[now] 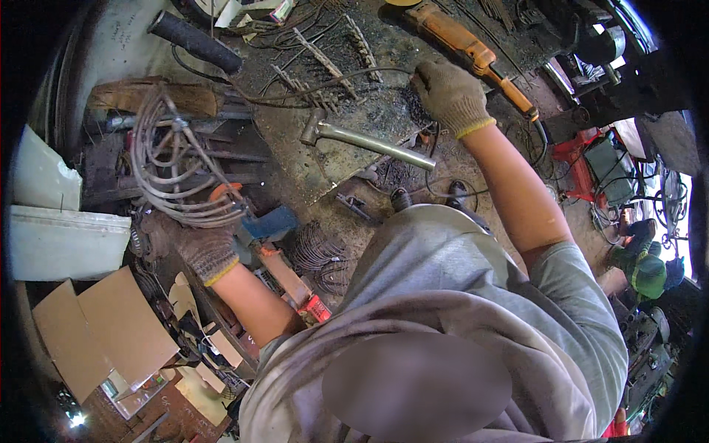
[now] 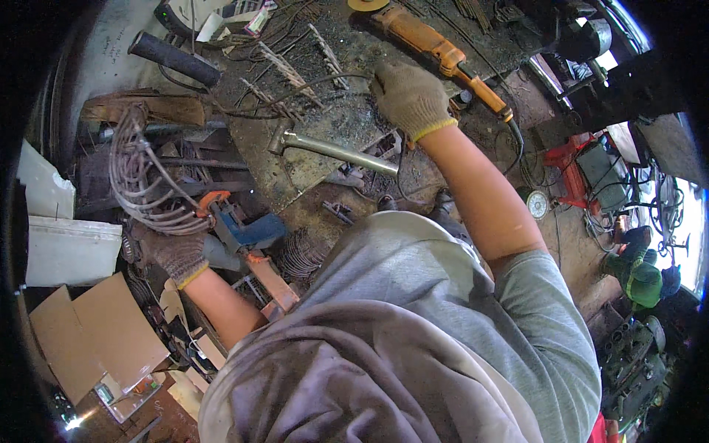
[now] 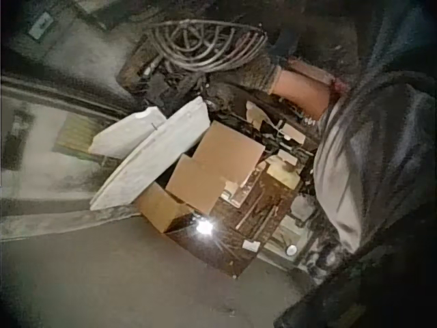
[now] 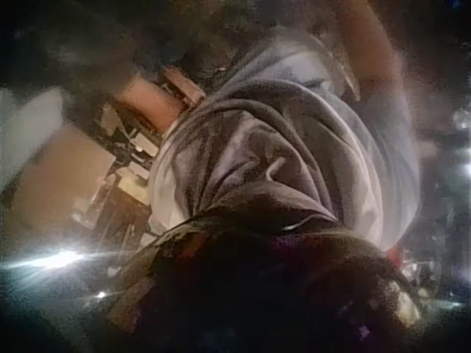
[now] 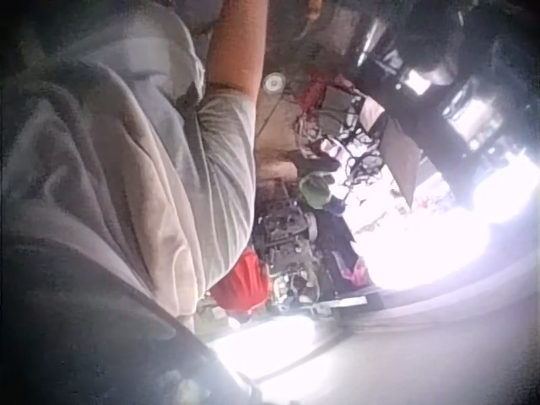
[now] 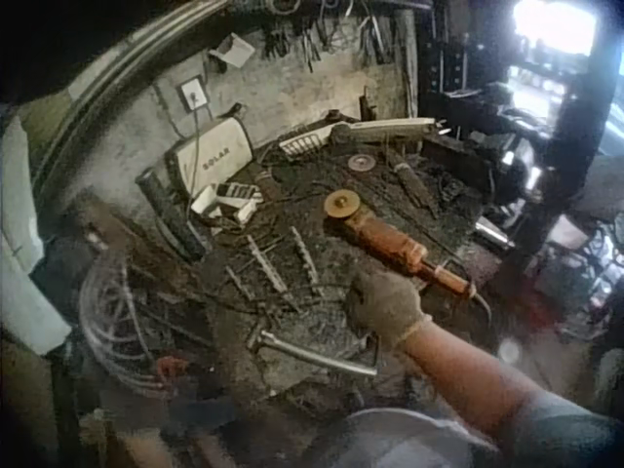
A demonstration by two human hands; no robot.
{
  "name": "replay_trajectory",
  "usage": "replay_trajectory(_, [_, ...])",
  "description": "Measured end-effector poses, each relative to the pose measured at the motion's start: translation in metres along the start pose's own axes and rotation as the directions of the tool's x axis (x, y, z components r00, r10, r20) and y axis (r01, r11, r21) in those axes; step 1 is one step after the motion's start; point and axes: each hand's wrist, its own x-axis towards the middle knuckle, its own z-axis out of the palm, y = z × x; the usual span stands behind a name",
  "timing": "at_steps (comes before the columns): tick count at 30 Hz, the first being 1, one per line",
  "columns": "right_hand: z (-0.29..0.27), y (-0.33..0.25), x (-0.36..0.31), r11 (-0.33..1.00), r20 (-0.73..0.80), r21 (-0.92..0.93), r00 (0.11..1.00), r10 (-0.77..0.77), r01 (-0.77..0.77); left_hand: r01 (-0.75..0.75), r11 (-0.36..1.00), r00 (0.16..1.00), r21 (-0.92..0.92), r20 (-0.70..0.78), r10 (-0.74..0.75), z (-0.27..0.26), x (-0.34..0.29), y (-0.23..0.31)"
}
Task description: The person holds a curved metal cage and hammers specific spots on it using a hammer while working on a cluttered workbench.
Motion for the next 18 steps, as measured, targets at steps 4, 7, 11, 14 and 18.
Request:
replay_trajectory(4, [0.008,-0.005,-0.011,0.999,0.084,-0.053,0.996,0.005,0.0,-0.204,0.933,0.652,0.297,-0.67,0.356,0.029,0.005,-0.027])
replay_trajectory(7, [-0.016,-0.02,-0.013,0.997,0.179,0.067,0.983,0.037,-0.049,-0.097,0.91,0.692,0.402,-0.63,0.352,0.018,-0.014,-0.027])
replay_trajectory(11, [-0.037,-0.033,-0.039,0.863,0.162,0.314,0.873,-0.46,0.396,-0.205,0.926,0.658,0.316,-0.656,0.37,0.038,-0.018,-0.039])
replay_trajectory(14, [-0.025,-0.041,-0.066,0.748,0.23,0.411,0.735,-0.638,0.521,-0.177,0.915,0.583,0.364,-0.71,0.395,0.069,-0.016,-0.052])
replay_trajectory(18, [-0.049,-0.008,-0.062,0.821,0.055,0.382,0.877,-0.478,0.424,-0.2,0.978,0.937,0.064,-0.278,0.21,0.053,-0.052,-0.051])
